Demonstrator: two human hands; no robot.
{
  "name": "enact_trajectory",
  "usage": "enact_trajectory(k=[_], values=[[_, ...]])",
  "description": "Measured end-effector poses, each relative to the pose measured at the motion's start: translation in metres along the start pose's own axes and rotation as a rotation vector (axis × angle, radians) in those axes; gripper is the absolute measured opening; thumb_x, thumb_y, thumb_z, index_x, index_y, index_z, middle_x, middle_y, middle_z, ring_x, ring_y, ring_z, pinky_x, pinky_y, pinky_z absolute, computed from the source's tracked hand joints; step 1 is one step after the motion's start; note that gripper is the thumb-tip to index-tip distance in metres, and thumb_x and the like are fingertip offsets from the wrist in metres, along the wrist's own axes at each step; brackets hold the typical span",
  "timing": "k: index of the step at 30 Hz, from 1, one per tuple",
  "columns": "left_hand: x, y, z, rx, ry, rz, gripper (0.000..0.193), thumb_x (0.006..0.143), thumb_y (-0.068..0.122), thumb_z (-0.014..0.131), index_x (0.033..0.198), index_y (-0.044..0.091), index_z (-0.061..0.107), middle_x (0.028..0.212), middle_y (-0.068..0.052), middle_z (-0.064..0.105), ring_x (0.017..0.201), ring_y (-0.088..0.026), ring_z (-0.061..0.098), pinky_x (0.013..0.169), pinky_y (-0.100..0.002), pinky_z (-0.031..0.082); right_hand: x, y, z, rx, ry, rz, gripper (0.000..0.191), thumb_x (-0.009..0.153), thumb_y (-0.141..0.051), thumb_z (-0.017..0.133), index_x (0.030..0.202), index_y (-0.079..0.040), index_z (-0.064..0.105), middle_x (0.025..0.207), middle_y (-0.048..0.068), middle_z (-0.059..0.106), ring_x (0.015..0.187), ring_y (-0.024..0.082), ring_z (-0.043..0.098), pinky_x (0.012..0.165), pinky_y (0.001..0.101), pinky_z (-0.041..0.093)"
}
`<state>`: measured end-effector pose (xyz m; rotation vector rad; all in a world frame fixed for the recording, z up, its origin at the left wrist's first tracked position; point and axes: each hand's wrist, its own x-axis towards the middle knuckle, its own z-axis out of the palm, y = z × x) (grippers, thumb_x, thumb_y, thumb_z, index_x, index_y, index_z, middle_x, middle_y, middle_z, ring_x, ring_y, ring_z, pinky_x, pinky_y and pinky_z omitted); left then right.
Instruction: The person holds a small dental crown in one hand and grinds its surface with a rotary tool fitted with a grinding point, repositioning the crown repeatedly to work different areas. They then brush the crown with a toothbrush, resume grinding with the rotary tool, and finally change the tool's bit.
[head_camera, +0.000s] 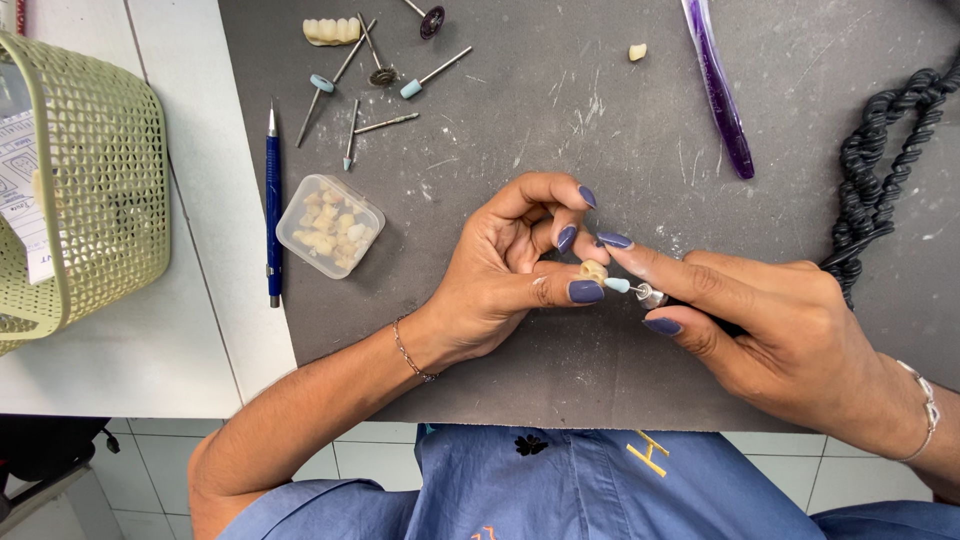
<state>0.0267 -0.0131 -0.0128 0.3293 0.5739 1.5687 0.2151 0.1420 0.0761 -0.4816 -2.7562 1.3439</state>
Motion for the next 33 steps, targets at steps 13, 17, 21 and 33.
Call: enact_trajectory(k=[13,17,21,33], values=[[0.0014,-0.0009,-0.0007,-0.032,0.004,0.006,0.052,0.092,-0.01,0.081,0.134,0.005,0.055,0.106,-0.001,0.051,0.111,-0.008,0.064,0.105,-0.023,0.058,0.0006,-0.001,0.0018,0.022,0.001,-0.004,0.05,0.09,-0.021,0.07,0.138,-0.009,0.063,0.069,0.004,0.063,0.049,0.013,0.054,0.047,0.0325,0.044],[0.0017,-0.0006,-0.0007,-0.05,0.017,-0.016,0.056,0.09,-0.01,0.081,0.137,0.006,0.055,0.107,-0.001,0.052,0.112,-0.01,0.066,0.105,-0.024,0.059,0.0002,0.0001,-0.0004,0.037,0.022,-0.04,0.048,0.093,-0.021,0.067,0.14,-0.009,0.061,0.086,0.007,0.071,0.06,0.013,0.061,0.052,0.0294,0.048],[0.0014,-0.0008,-0.0007,-0.001,-0.001,0.015,0.052,0.093,-0.01,0.081,0.135,0.006,0.055,0.107,-0.001,0.053,0.112,-0.009,0.065,0.106,-0.023,0.058,0.0,0.0,0.0007,0.018,-0.003,0.012,0.051,0.088,-0.021,0.07,0.137,-0.008,0.063,0.078,0.006,0.071,0.053,0.014,0.06,0.048,0.0305,0.048],[0.0009,0.0001,-0.0001,0.003,-0.014,0.004,0.052,0.093,-0.012,0.081,0.135,0.005,0.055,0.106,-0.001,0.051,0.111,-0.009,0.064,0.105,-0.021,0.057,-0.0004,-0.0009,0.0006,0.029,0.027,-0.026,0.049,0.091,-0.022,0.069,0.138,-0.008,0.062,0.08,0.007,0.069,0.056,0.014,0.059,0.05,0.0304,0.047]])
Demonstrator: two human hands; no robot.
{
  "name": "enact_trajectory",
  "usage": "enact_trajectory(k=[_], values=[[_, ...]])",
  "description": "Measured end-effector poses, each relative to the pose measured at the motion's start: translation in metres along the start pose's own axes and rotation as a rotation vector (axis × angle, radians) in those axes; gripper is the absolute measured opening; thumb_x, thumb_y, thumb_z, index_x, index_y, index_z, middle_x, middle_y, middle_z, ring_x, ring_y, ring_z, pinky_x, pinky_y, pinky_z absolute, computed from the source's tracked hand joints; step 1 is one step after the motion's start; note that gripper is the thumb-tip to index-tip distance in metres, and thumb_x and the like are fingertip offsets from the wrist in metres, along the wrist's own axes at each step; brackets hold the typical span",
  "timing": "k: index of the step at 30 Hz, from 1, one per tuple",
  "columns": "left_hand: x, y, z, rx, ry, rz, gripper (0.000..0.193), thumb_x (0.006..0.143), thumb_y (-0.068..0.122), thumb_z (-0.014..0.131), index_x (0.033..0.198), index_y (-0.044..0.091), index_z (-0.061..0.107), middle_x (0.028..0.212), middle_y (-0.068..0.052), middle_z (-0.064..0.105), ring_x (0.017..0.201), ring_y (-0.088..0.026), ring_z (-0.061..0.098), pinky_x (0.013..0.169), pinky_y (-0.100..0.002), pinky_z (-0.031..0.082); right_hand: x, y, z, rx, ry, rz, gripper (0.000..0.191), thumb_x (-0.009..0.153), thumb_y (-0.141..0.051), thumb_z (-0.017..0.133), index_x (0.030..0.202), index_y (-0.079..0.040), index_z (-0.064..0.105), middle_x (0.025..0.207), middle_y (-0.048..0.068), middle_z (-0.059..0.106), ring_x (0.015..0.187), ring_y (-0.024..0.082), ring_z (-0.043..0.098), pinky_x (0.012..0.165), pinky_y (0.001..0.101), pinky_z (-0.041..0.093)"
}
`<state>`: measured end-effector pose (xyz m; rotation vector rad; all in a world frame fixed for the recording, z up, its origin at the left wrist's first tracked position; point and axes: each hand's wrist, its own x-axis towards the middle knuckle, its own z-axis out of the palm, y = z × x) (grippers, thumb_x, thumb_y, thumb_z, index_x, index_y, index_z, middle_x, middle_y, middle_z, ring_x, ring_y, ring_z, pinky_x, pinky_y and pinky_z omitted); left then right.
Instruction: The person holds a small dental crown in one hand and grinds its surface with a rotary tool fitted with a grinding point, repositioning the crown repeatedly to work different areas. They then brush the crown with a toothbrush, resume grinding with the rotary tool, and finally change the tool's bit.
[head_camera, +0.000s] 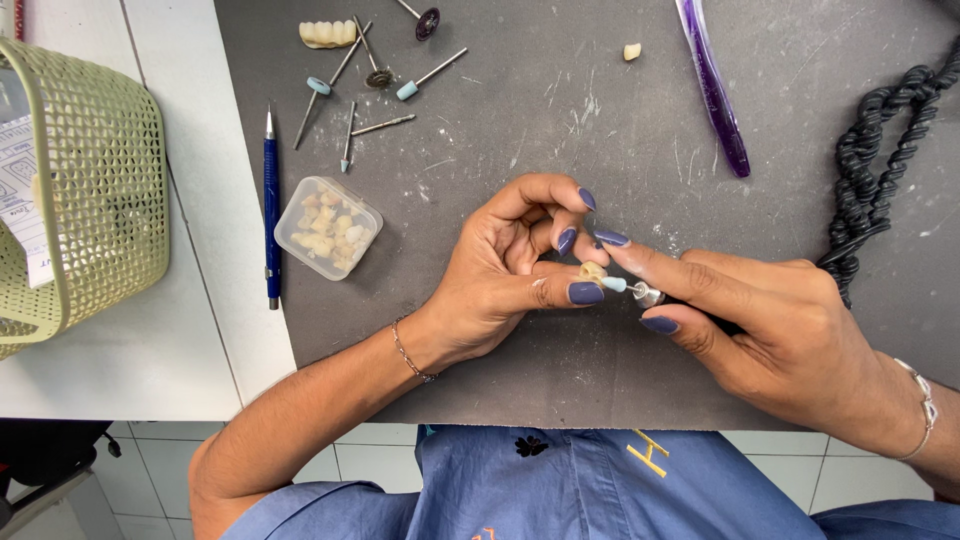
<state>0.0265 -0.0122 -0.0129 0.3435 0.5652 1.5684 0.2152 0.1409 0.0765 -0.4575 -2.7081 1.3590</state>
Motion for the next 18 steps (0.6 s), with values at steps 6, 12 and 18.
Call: enact_trajectory(k=[6,12,18], values=[[0.0002,0.0001,0.0002,0.01,0.002,0.003,0.052,0.092,-0.011,0.08,0.134,0.006,0.055,0.108,-0.002,0.051,0.11,-0.009,0.064,0.105,-0.022,0.058,-0.0002,0.0006,0.0,-0.015,-0.023,0.022,0.051,0.088,-0.022,0.07,0.137,-0.008,0.063,0.076,0.006,0.069,0.051,0.014,0.057,0.048,0.0312,0.046],[-0.0007,-0.0005,-0.0008,-0.002,0.021,-0.008,0.053,0.091,-0.011,0.081,0.134,0.005,0.055,0.108,-0.001,0.051,0.11,-0.009,0.064,0.104,-0.022,0.058,-0.0013,0.0008,0.0001,0.006,-0.028,0.015,0.051,0.09,-0.021,0.069,0.139,-0.007,0.061,0.079,0.007,0.07,0.055,0.014,0.059,0.05,0.0308,0.048],[0.0019,-0.0011,-0.0012,0.004,0.01,0.011,0.052,0.092,-0.01,0.081,0.134,0.005,0.055,0.108,-0.002,0.052,0.11,-0.009,0.065,0.104,-0.022,0.058,-0.0011,0.0014,0.0005,0.001,-0.047,0.046,0.05,0.092,-0.021,0.069,0.14,-0.01,0.062,0.083,0.007,0.071,0.057,0.014,0.061,0.052,0.0308,0.049]])
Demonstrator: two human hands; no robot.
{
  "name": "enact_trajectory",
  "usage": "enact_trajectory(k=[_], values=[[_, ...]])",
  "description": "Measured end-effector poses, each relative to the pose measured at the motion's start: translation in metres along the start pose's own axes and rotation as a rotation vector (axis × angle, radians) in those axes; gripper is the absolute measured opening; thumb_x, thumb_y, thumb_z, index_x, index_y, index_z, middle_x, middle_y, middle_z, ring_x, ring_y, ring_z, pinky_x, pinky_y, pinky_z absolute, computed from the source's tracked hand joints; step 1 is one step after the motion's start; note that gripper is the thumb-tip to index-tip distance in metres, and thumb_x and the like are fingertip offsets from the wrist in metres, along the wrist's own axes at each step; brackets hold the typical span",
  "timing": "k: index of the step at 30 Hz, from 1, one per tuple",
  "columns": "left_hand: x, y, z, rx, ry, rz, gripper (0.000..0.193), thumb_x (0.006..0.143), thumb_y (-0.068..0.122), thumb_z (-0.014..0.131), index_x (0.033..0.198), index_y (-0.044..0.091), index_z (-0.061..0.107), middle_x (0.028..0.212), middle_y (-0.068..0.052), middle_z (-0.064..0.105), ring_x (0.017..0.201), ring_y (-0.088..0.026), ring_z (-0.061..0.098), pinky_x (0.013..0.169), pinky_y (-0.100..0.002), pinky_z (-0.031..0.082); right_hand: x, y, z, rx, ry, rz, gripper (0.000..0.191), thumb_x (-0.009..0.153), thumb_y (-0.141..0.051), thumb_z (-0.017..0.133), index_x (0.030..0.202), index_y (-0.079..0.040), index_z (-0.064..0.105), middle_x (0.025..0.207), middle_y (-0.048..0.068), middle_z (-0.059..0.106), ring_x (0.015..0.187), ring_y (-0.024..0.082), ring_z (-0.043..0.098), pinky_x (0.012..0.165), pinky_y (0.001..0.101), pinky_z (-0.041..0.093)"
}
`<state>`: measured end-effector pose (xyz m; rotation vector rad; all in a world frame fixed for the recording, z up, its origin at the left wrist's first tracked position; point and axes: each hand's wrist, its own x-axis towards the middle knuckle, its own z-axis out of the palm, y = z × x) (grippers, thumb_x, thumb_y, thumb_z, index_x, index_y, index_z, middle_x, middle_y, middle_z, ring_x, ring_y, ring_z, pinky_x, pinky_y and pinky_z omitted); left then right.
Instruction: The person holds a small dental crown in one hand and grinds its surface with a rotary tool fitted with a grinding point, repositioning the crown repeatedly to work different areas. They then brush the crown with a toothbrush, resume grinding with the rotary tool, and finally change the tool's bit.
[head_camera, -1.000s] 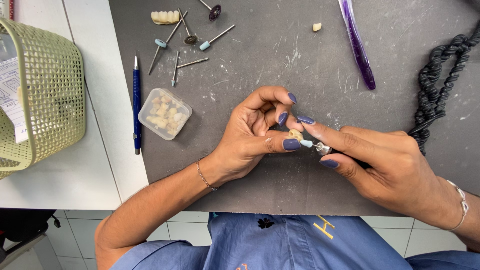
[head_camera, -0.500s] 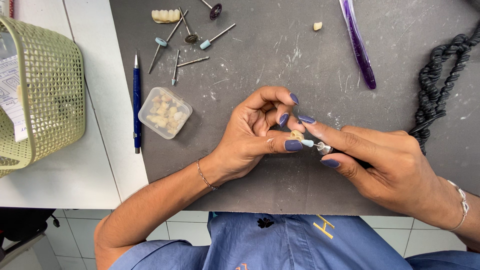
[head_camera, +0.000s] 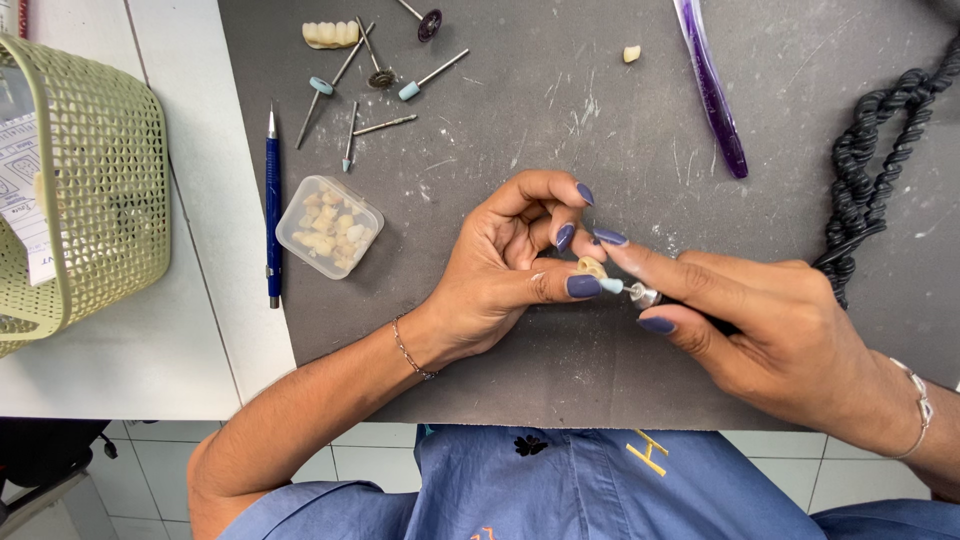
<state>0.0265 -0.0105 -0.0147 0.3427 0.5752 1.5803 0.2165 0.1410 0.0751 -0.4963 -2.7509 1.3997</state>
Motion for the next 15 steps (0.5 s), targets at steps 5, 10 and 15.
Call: enact_trajectory(k=[5,10,15], values=[[-0.0017,0.001,-0.0006,-0.028,0.016,-0.025,0.053,0.091,-0.01,0.081,0.134,0.005,0.055,0.107,-0.001,0.052,0.111,-0.01,0.065,0.104,-0.023,0.058,-0.0008,0.0019,-0.0005,0.004,0.006,-0.023,0.051,0.09,-0.02,0.069,0.139,-0.008,0.062,0.079,0.006,0.071,0.055,0.013,0.061,0.05,0.0308,0.048],[-0.0016,0.0017,-0.0008,0.0,-0.003,-0.008,0.052,0.092,-0.01,0.081,0.134,0.006,0.055,0.107,-0.002,0.052,0.11,-0.01,0.065,0.105,-0.023,0.058,-0.0007,0.003,0.0007,-0.017,-0.039,0.054,0.053,0.088,-0.022,0.072,0.14,-0.011,0.065,0.07,0.005,0.067,0.05,0.014,0.058,0.049,0.0328,0.046],[-0.0017,0.0021,0.0001,-0.018,0.002,-0.012,0.052,0.092,-0.009,0.081,0.135,0.005,0.055,0.107,-0.002,0.052,0.112,-0.01,0.065,0.106,-0.023,0.057,0.0,0.0018,-0.0006,0.0,-0.006,0.001,0.051,0.088,-0.022,0.07,0.138,-0.009,0.063,0.077,0.005,0.071,0.052,0.013,0.06,0.047,0.0305,0.047]])
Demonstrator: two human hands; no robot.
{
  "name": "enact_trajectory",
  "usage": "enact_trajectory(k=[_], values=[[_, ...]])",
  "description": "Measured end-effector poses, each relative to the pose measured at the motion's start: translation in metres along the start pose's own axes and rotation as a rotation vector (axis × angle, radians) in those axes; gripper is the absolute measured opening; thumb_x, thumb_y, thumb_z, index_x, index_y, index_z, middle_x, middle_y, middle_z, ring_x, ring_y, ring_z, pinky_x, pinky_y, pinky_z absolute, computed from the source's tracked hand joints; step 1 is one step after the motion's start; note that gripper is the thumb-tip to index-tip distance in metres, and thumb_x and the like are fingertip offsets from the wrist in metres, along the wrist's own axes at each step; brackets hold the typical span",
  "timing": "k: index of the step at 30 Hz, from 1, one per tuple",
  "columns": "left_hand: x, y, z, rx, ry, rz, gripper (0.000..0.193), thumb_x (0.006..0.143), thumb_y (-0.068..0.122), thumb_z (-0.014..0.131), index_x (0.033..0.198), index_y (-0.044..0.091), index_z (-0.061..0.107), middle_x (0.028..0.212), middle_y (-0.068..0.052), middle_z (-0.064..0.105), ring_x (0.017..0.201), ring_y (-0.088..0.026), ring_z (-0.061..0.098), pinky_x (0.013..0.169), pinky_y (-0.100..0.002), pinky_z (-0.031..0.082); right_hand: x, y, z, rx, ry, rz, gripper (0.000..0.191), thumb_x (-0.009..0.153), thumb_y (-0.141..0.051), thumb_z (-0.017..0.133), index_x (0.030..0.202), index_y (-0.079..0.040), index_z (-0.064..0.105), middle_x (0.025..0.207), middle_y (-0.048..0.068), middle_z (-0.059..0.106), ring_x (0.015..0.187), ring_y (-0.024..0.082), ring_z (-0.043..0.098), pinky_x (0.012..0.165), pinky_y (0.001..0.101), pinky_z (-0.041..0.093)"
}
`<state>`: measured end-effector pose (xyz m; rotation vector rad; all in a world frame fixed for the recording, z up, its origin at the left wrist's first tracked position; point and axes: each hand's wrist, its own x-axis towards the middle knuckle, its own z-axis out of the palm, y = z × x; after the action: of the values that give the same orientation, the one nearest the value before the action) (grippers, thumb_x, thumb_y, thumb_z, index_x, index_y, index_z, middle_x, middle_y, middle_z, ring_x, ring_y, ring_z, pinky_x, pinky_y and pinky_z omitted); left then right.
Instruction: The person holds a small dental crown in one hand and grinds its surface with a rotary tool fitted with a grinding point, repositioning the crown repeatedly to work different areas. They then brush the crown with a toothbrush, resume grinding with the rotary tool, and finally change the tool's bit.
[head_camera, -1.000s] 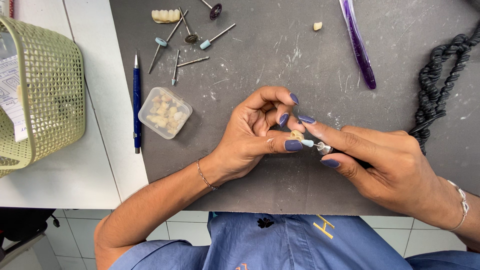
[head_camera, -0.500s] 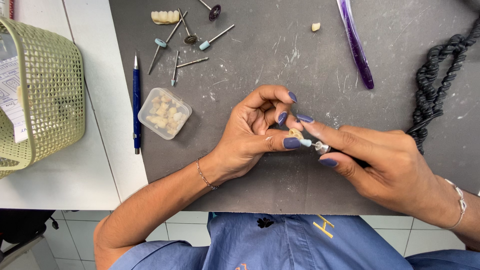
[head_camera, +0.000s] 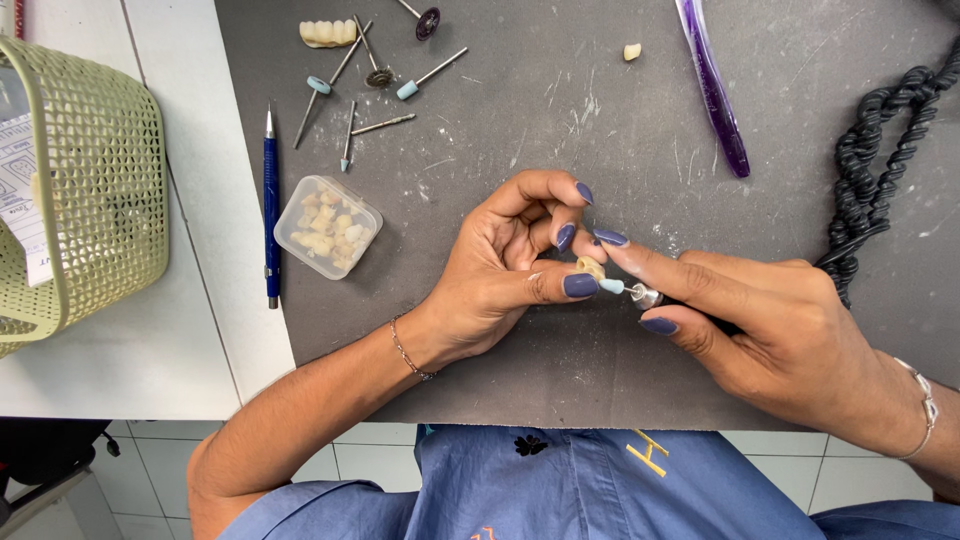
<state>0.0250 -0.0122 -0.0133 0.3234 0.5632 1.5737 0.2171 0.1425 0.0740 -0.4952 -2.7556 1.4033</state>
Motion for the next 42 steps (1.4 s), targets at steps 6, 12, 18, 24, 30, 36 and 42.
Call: enact_trajectory(k=[6,12,18,24,30,36,42], values=[[0.001,0.001,0.0,-0.008,-0.002,0.001,0.05,0.094,-0.009,0.08,0.134,0.005,0.055,0.109,-0.002,0.051,0.115,-0.011,0.064,0.107,-0.024,0.056,0.001,-0.004,-0.001,-0.007,0.031,-0.001,0.051,0.09,-0.022,0.068,0.139,-0.009,0.062,0.086,0.007,0.074,0.057,0.013,0.064,0.052,0.0288,0.05],[0.005,0.007,0.0,-0.129,0.015,0.043,0.041,0.103,-0.001,0.072,0.138,0.006,0.053,0.123,-0.007,0.055,0.126,-0.021,0.064,0.111,-0.034,0.06,0.006,-0.008,-0.01,-0.16,0.242,0.014,0.054,0.097,-0.01,0.065,0.149,-0.001,0.05,0.103,0.016,0.069,0.078,0.022,0.07,0.071,0.0333,0.055],[0.005,0.015,-0.002,-0.096,0.045,0.03,0.03,0.112,0.004,0.063,0.139,0.005,0.051,0.13,-0.013,0.059,0.129,-0.024,0.063,0.11,-0.034,0.058,0.02,-0.011,-0.006,-0.459,0.232,0.059,0.066,0.088,0.003,0.07,0.151,0.009,0.05,0.102,0.018,0.065,0.074,0.027,0.065,0.064,0.0375,0.054],[0.004,0.014,-0.003,-0.035,0.075,0.0,0.025,0.112,0.007,0.061,0.137,0.002,0.055,0.125,-0.015,0.065,0.12,-0.024,0.068,0.106,-0.034,0.062,0.022,-0.019,-0.007,-0.783,0.299,-0.133,0.046,0.079,0.002,0.078,0.124,-0.002,0.073,0.11,0.012,0.069,0.093,0.028,0.064,0.076,0.0378,0.05],[0.005,0.011,0.004,0.057,0.122,-0.044,0.02,0.111,0.01,0.064,0.126,-0.004,0.065,0.121,-0.015,0.067,0.114,-0.022,0.07,0.104,-0.034,0.063,0.02,-0.019,-0.007,-0.648,0.291,-0.203,0.042,0.078,0.002,0.079,0.119,-0.005,0.075,0.115,0.01,0.069,0.099,0.028,0.064,0.082,0.039,0.048],[0.004,0.017,0.007,0.264,0.103,-0.031,0.034,0.1,0.009,0.071,0.131,-0.004,0.065,0.121,-0.014,0.067,0.11,-0.02,0.07,0.1,-0.03,0.062,0.019,-0.014,-0.005,-0.573,0.292,-0.204,0.039,0.077,0.003,0.078,0.115,-0.004,0.075,0.112,0.011,0.07,0.098,0.028,0.065,0.082,0.0396,0.048],[0.004,0.015,0.003,0.204,0.072,-0.117,0.026,0.106,0.013,0.068,0.124,-0.006,0.072,0.107,-0.016,0.075,0.09,-0.018,0.074,0.08,-0.028,0.066,0.015,-0.013,-0.004,-0.353,0.311,-0.217,0.032,0.083,0.005,0.076,0.115,0.001,0.071,0.107,0.014,0.07,0.094,0.028,0.068,0.08,0.0384,0.052]])
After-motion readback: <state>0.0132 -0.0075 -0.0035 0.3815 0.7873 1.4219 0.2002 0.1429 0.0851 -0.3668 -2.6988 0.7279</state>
